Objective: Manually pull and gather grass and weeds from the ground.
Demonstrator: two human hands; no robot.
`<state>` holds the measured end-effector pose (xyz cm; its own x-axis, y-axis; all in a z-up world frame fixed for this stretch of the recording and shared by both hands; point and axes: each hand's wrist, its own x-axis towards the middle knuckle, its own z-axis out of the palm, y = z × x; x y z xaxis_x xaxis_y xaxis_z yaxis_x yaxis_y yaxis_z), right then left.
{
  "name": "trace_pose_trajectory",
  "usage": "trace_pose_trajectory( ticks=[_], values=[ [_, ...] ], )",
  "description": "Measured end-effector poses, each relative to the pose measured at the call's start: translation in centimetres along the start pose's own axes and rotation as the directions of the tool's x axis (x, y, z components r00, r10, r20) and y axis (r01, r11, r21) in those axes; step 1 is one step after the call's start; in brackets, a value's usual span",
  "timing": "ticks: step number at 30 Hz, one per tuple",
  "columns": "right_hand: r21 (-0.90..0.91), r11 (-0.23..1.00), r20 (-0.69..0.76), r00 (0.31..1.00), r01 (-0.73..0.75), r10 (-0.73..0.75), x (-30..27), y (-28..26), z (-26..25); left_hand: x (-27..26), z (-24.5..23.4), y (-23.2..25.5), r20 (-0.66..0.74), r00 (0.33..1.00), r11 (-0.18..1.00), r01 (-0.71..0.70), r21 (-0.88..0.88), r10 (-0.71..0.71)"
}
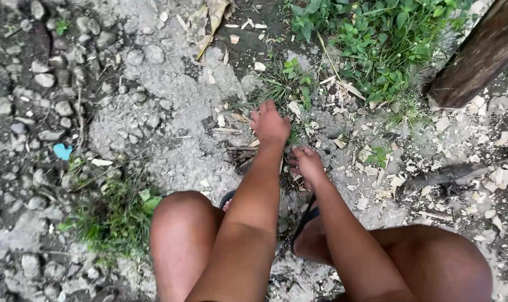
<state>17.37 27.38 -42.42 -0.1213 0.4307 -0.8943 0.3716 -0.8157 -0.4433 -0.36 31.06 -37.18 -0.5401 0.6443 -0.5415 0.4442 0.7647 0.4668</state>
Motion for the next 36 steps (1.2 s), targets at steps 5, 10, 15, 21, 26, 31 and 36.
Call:
trace_pose_trajectory(
  ticks=[5, 10, 15, 21, 26, 31, 36],
  values=[
    [0.044, 0.995, -0.041, 0.995, 0.088, -0.086, 5.1, 1.1, 0.9, 7.6, 4.9, -2.4, -0.124, 0.991, 0.993, -0.042, 0.11, 0.055],
    [0.051, 0.98, -0.055, 0.981, 0.19, -0.188, 7.3, -0.3, 1.4, 11.4, 8.8, -4.2, 0.012, 0.997, 0.922, -0.073, 0.38, 0.074],
    [0.016, 0.976, -0.068, 0.974, 0.217, -0.215, 7.7, -1.7, 1.5, 10.6, 6.1, -1.8, 0.134, 0.991, 0.931, -0.073, 0.357, 0.026],
    [0.022, 0.982, -0.042, 0.982, 0.186, -0.185, 7.5, -1.8, 1.7, 9.4, 6.4, -1.1, 0.187, 0.974, 0.987, 0.143, -0.068, -0.128],
    [0.06, 0.987, -0.065, 0.987, 0.151, -0.147, 9.2, -2.3, 1.0, 8.9, 7.8, -1.1, 0.176, 0.972, 0.958, 0.191, -0.212, -0.155],
    [0.216, 0.951, -0.097, 0.974, 0.219, -0.202, 12.7, -2.0, -0.1, 1.8, 9.5, -1.8, 0.121, 0.991, 0.966, 0.085, -0.244, -0.057],
    [0.129, 0.951, -0.162, 0.952, 0.281, -0.259, 11.6, -7.3, 1.6, 2.2, 11.2, -6.4, -0.077, 0.997, 0.929, -0.057, -0.365, 0.03]
  ],
)
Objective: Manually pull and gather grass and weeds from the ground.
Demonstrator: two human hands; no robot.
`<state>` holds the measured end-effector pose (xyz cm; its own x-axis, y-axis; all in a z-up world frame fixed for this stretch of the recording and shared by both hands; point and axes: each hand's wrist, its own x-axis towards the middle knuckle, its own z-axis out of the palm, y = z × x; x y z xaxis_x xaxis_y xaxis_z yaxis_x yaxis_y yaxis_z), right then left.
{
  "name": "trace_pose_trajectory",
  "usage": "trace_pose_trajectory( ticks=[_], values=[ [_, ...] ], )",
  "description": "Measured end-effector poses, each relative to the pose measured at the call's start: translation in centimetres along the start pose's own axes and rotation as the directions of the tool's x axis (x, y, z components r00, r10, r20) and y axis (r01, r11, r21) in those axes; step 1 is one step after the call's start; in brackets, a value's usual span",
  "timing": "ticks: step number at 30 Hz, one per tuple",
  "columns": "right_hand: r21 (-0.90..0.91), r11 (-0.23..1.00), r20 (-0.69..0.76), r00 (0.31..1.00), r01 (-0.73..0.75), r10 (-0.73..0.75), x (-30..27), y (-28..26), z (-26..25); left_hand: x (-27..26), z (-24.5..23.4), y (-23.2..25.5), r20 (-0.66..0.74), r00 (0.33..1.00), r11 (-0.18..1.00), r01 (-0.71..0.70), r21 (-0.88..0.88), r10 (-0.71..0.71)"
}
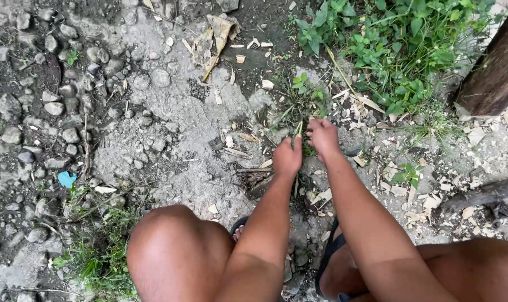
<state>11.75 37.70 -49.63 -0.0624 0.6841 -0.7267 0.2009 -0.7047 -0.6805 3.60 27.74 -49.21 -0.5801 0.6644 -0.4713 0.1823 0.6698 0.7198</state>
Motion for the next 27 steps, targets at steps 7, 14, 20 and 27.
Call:
trace_pose_trajectory(
  ticks=[7, 14, 20, 27],
  values=[
    [-0.664, 0.51, 0.236, 0.8, 0.547, -0.551, 0.5, 1.0, 0.8, 2.8, -2.8, 0.4, -0.229, 0.886, 0.781, 0.202, -0.591, -0.403],
    [-0.761, 0.01, 0.617, 0.728, 0.649, -0.298, -5.0, -3.4, 6.0, 3.8, -3.1, 0.4, -0.249, 0.842, 0.482, 0.014, -0.876, -0.478],
    [-0.748, -0.321, 0.628, 0.776, 0.58, -0.06, -2.0, -5.9, 7.0, 4.0, -3.2, 0.3, -0.309, 0.828, 0.597, 0.038, -0.801, -0.468],
    [-0.732, -0.553, 0.527, 0.845, 0.397, -0.09, 0.1, -7.8, 6.6, 4.2, -4.1, 0.0, -0.33, 0.836, 0.63, 0.024, -0.776, -0.438]
  ],
)
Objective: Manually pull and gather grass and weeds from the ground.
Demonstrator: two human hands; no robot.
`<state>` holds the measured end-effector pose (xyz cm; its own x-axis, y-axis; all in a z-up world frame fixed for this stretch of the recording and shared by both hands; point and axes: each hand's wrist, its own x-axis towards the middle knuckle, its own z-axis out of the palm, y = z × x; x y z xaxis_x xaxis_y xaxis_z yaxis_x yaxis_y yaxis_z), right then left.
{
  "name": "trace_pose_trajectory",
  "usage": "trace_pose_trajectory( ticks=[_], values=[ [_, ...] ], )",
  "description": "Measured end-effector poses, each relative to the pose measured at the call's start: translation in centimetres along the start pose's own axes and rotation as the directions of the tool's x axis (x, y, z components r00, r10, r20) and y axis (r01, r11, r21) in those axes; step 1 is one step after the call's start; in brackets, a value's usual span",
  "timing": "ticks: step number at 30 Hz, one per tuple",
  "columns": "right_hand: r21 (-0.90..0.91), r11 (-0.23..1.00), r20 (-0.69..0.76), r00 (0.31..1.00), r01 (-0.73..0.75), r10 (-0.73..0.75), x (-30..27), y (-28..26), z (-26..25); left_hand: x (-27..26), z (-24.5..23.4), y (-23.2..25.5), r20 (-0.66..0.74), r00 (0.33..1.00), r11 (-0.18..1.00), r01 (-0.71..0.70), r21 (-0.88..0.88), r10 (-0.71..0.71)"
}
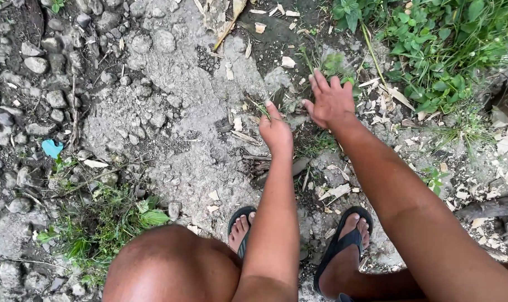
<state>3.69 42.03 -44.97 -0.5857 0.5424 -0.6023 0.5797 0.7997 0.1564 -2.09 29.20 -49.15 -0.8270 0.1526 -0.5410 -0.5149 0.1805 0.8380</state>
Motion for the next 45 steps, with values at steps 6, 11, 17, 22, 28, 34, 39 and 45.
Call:
trace_pose_trajectory(
  ticks=[6, 11, 17, 22, 28, 34, 39, 45],
  values=[
    [-0.129, 0.971, -0.012, 0.98, -0.201, 0.201, 0.9, 1.6, 2.0, -0.2, 0.0, 0.2, 0.016, 1.0, 0.994, 0.022, 0.105, -0.024],
    [-0.005, 0.968, -0.042, 0.967, -0.251, 0.25, 2.3, 2.7, 5.0, -0.2, 0.3, -1.0, 0.018, 0.994, 0.984, -0.109, 0.141, 0.108],
    [0.412, 0.847, 0.138, 0.942, -0.335, 0.305, 4.1, 2.7, 7.9, -1.0, -0.7, -0.5, 0.049, 0.999, 0.997, -0.012, 0.07, 0.008],
    [0.545, 0.819, -0.024, 0.974, -0.177, 0.227, 6.2, 2.8, 13.5, -1.2, -0.7, -2.2, 0.011, 1.0, 0.999, 0.016, 0.034, -0.016],
    [0.814, 0.565, 0.024, 0.979, -0.136, 0.201, -0.1, -0.8, 8.9, -0.3, -0.7, -4.0, 0.017, 1.0, 0.995, -0.01, 0.095, 0.009],
    [0.846, 0.532, -0.217, 0.931, 0.03, 0.293, -5.1, -4.5, 7.2, 0.1, 0.3, -3.0, 0.084, 0.97, 0.974, 0.225, 0.029, -0.227],
    [0.81, 0.585, -0.277, 0.909, 0.046, 0.312, -6.1, -4.1, 7.0, -1.3, 0.5, -1.0, 0.484, 0.774, 0.905, 0.415, 0.099, -0.408],
    [0.741, 0.667, -0.3, 0.926, 0.075, 0.23, -9.6, -0.8, 0.2, 0.4, -1.1, -0.5, 0.493, 0.75, 0.89, 0.437, 0.131, -0.441]
  ],
)
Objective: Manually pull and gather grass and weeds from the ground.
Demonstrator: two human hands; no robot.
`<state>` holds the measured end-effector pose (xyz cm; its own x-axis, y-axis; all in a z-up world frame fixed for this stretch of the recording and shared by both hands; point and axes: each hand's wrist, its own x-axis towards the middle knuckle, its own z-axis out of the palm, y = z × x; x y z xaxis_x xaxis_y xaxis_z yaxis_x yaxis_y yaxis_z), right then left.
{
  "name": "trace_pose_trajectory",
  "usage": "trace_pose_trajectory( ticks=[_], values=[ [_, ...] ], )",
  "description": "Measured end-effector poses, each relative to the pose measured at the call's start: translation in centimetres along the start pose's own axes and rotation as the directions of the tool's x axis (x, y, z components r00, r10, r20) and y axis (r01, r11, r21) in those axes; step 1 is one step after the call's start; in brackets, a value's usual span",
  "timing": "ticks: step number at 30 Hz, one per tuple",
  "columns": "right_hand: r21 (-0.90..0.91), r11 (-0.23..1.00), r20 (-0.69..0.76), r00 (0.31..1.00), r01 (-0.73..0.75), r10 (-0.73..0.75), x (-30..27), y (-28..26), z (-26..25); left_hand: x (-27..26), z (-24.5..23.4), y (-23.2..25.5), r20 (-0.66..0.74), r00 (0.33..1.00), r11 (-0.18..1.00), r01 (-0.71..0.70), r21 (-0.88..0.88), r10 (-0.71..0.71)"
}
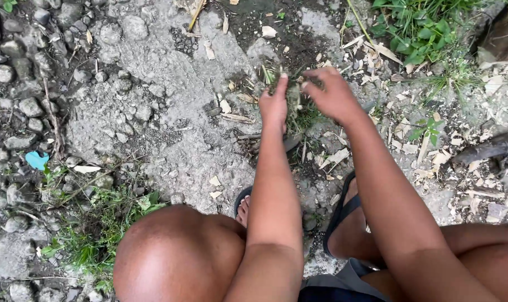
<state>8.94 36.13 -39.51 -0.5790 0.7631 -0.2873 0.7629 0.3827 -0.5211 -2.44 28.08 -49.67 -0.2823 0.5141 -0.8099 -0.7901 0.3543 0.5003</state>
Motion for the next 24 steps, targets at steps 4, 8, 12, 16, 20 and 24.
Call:
trace_pose_trajectory(
  ticks=[4, 8, 12, 16, 20, 24],
  values=[
    [0.167, 0.975, -0.141, 0.975, -0.145, 0.169, 0.7, 6.0, 0.0, 0.6, -1.6, 3.0, -0.286, 0.933, 0.953, -0.139, 0.271, 0.218],
    [0.131, 0.898, 0.063, 0.908, -0.419, 0.414, -0.3, 4.5, 1.3, -0.2, -2.0, 4.5, -0.187, 0.932, 0.876, -0.204, 0.437, 0.31],
    [-0.401, 0.812, 0.272, 0.791, -0.424, 0.548, -1.6, 1.2, 4.0, -0.6, -1.5, 4.0, -0.146, 0.951, 0.906, -0.202, 0.371, 0.272],
    [-0.497, 0.79, 0.263, 0.805, -0.359, 0.531, -2.2, 1.3, 6.0, -0.4, -1.3, 2.4, -0.154, 0.952, 0.863, -0.161, 0.479, 0.264],
    [-0.501, 0.8, 0.257, 0.826, -0.331, 0.502, -2.7, 3.6, 8.1, -0.6, -0.6, 2.3, -0.13, 0.973, 0.895, -0.117, 0.431, 0.19],
    [-0.396, 0.883, 0.194, 0.917, -0.251, 0.348, -3.4, 4.6, 9.5, -0.4, -0.1, 2.0, -0.148, 0.967, 0.907, -0.132, 0.4, 0.206]
  ],
)
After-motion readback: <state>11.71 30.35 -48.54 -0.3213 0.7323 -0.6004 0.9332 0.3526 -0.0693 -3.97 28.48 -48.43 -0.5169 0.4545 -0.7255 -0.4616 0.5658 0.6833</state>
